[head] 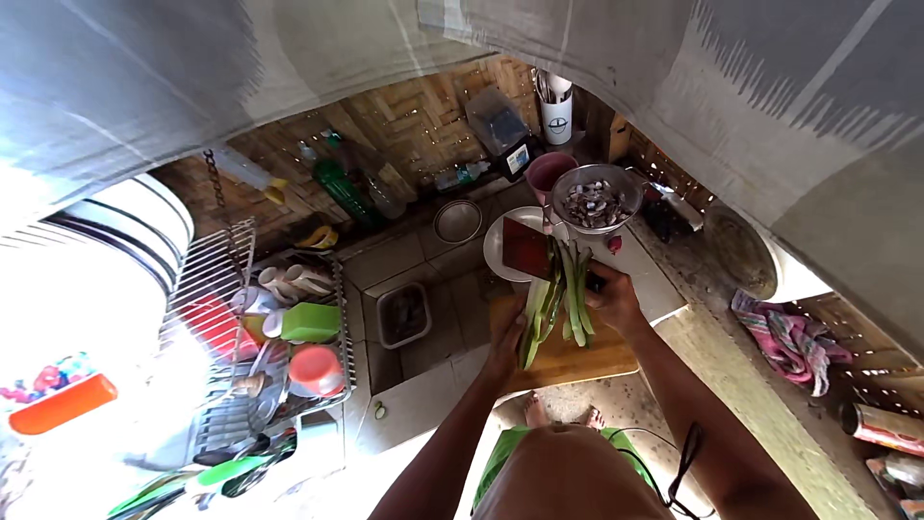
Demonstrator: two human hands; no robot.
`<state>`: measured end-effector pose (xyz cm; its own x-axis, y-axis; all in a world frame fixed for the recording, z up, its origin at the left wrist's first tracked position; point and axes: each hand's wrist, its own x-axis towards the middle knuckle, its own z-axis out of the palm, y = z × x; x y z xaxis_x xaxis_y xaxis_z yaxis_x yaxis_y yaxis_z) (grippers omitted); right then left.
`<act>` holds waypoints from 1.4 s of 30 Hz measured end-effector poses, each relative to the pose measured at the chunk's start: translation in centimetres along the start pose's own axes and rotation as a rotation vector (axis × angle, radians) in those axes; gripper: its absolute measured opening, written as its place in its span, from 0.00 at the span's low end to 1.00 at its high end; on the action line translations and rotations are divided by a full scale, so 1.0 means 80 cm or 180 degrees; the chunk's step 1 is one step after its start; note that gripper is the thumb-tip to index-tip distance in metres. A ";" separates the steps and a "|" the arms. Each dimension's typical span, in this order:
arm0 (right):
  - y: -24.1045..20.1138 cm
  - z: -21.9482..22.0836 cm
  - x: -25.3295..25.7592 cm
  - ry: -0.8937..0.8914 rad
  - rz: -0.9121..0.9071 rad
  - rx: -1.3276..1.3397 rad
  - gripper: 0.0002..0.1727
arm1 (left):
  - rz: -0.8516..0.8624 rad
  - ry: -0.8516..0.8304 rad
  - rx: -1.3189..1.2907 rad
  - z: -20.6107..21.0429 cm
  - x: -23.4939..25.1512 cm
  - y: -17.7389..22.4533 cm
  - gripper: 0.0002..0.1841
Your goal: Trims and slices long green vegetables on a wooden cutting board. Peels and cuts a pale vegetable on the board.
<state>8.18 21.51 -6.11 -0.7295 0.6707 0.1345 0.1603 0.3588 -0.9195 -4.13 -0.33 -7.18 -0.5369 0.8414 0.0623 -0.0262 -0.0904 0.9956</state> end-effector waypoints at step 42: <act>-0.039 -0.011 -0.053 0.0007 -0.0666 -0.0818 0.32 | 0.0397 0.0697 -0.1116 0.000 0.185 0.075 0.28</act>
<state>11.35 18.11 -3.53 -0.7629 0.5665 0.3117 0.1700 0.6408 -0.7486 -12.26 11.59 -0.26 -0.7193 0.6831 0.1266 -0.2144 -0.3916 0.8948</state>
